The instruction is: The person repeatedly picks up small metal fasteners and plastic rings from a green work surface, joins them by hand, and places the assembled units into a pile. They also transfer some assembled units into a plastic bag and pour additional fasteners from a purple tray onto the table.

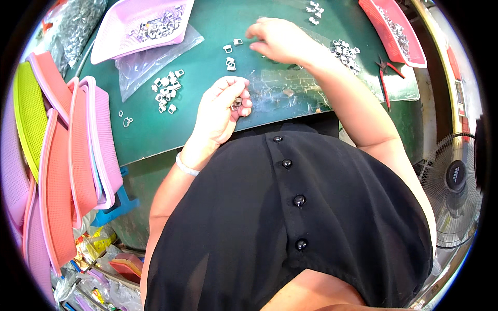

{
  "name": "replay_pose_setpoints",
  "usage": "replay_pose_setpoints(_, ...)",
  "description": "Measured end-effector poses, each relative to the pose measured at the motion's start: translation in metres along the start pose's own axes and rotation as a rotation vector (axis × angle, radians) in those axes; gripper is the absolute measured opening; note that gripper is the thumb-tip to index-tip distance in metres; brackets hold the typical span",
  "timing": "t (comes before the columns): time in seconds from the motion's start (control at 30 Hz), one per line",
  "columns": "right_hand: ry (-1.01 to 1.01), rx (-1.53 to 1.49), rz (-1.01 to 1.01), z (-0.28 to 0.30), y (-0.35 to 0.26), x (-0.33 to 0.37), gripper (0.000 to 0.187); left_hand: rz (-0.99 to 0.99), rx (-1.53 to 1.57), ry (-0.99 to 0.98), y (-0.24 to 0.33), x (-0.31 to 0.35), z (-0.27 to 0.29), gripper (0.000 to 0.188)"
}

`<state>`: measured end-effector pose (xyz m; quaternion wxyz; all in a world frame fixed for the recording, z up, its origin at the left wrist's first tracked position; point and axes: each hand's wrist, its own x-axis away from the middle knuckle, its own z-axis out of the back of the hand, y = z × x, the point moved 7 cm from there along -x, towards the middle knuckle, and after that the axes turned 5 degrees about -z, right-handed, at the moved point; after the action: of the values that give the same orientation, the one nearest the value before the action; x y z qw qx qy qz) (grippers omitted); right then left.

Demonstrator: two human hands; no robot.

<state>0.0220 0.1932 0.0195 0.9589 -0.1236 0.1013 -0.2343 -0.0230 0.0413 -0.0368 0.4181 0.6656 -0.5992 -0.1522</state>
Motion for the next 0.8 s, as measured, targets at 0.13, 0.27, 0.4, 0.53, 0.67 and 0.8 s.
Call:
replay_pose_setpoints(0.13, -0.001, -0.005, 0.003, -0.021, -0.008, -0.019, 0.023, -0.005, 0.012, -0.024, -0.001, 0.0, 0.001, 0.012)
replay_pose_setpoints(0.27, -0.013, -0.116, 0.025, -0.022, -0.005, -0.019, 0.018, -0.004, 0.028, -0.036, 0.0, 0.001, 0.001, 0.012)
replay_pose_setpoints(0.4, -0.096, -0.439, -0.007, -0.011, -0.005, -0.009, 0.014, -0.012, 0.027, -0.047, 0.0, 0.001, 0.001, 0.012)
replay_pose_setpoints(0.53, -0.155, -0.746, -0.064, -0.003, -0.006, 0.009, 0.012, -0.016, 0.023, -0.041, 0.0, 0.001, 0.001, 0.013)
replay_pose_setpoints(0.67, -0.151, -0.883, -0.065, 0.004, -0.009, 0.023, 0.011, -0.009, 0.03, -0.034, -0.001, 0.001, 0.002, 0.012)
replay_pose_setpoints(0.8, -0.046, -0.903, -0.005, 0.016, -0.017, 0.034, 0.012, -0.015, 0.027, -0.032, 0.0, 0.001, 0.002, 0.012)
